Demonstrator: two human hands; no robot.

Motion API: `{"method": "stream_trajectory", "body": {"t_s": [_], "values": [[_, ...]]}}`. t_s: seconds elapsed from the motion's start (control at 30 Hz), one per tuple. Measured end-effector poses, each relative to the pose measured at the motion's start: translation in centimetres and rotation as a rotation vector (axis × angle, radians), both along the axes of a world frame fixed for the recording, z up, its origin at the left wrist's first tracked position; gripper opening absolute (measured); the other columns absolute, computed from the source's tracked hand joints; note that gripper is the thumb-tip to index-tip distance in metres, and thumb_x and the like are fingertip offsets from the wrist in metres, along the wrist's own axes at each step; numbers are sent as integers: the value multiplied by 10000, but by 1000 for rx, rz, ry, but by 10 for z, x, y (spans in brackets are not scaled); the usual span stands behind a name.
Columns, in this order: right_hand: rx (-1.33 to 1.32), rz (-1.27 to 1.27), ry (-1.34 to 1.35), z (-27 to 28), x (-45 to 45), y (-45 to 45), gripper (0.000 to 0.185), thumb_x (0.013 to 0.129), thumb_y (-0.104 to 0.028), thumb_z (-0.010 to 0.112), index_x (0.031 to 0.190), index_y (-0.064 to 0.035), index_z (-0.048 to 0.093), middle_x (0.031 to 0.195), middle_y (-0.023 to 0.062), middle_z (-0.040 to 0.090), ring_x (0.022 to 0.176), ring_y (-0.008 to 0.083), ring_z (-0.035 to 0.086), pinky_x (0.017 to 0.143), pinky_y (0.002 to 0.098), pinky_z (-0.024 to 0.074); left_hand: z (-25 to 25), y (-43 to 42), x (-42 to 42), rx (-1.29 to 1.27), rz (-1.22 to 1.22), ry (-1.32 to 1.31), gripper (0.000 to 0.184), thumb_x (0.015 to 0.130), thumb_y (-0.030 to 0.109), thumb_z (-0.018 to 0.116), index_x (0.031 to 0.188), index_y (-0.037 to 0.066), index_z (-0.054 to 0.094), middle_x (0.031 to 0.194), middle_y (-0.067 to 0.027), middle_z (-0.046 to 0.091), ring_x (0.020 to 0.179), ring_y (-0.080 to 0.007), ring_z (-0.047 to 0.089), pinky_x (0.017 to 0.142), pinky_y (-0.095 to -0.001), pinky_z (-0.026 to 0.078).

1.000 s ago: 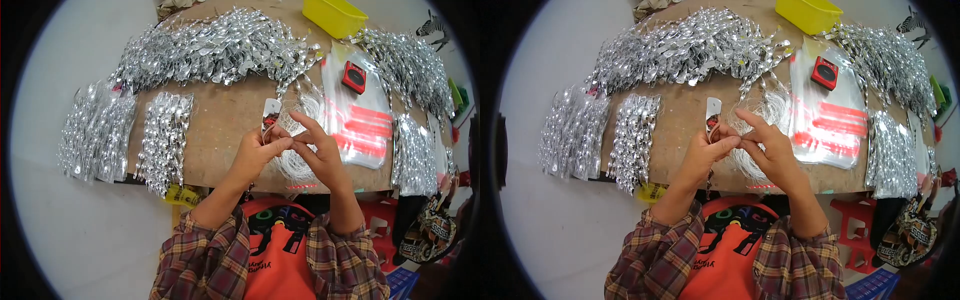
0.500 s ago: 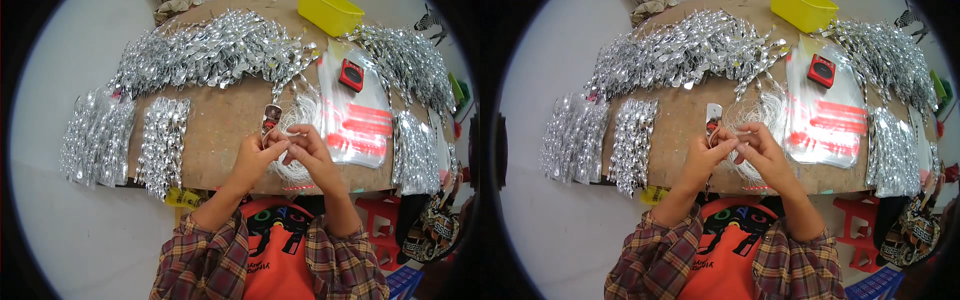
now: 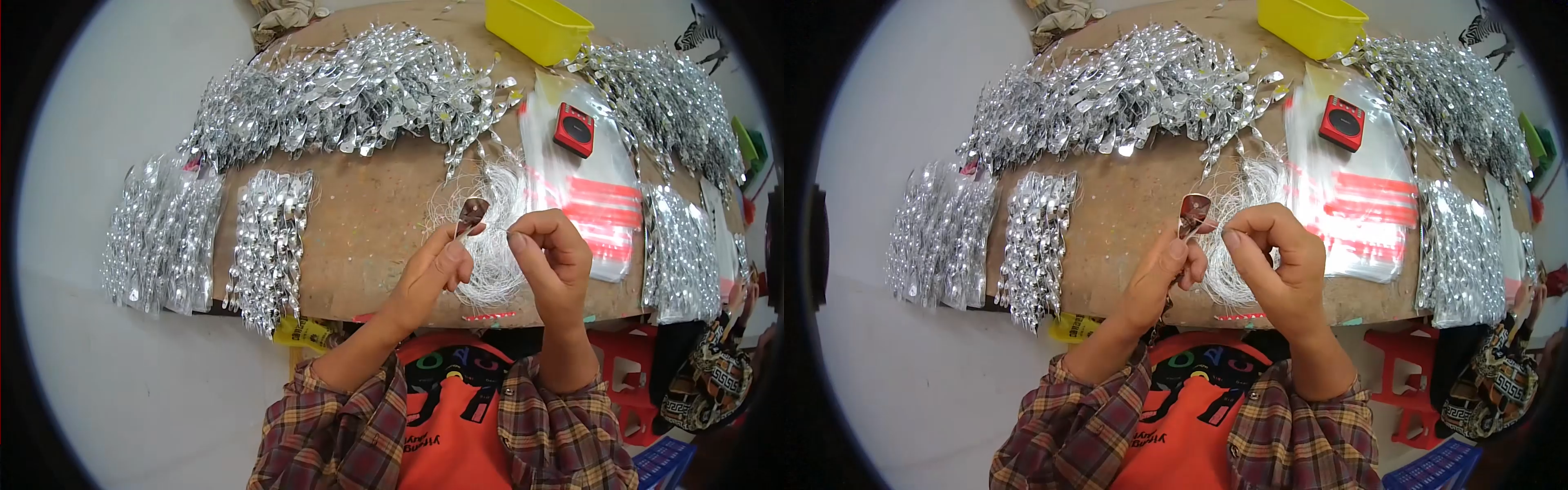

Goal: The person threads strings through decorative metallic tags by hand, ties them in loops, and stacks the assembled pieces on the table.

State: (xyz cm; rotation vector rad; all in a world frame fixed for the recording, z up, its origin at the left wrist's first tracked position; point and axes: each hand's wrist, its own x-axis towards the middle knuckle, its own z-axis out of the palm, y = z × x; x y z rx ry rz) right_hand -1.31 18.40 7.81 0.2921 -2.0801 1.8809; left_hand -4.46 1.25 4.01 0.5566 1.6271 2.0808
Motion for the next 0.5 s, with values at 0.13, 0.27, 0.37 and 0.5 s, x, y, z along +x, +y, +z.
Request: {"method": "stream_trajectory", "body": {"t_s": [0.13,0.27,0.37,0.5], "values": [[-1,12,-23,2,-2,-3,49,834,25,534,876,0,531,732,-31,502,618,6,400,549,162,310,1,0,4,5,10,38,419,955,313,365,1264,35,414,737,16,439,643,-50,361,591,-178,313],[-21,5,-43,-6,-7,-5,49,832,30,532,869,-2,526,718,-37,498,596,-5,390,530,154,296,3,-2,5,-2,20,55,449,952,348,367,1258,24,419,744,12,450,657,-56,376,604,-186,321],[-51,-61,-7,-11,-10,-7,23,809,-17,585,818,-29,568,567,-73,428,497,-4,340,458,177,259,3,-2,5,-20,31,55,481,949,384,364,1261,21,418,753,10,462,667,-60,387,616,-190,325],[-3,-86,-9,-12,-10,-5,33,791,-18,598,802,-34,571,570,-63,426,502,6,348,468,183,268,3,-3,5,-6,51,59,470,949,372,380,1269,29,415,753,17,463,668,-50,389,619,-183,327]]}}
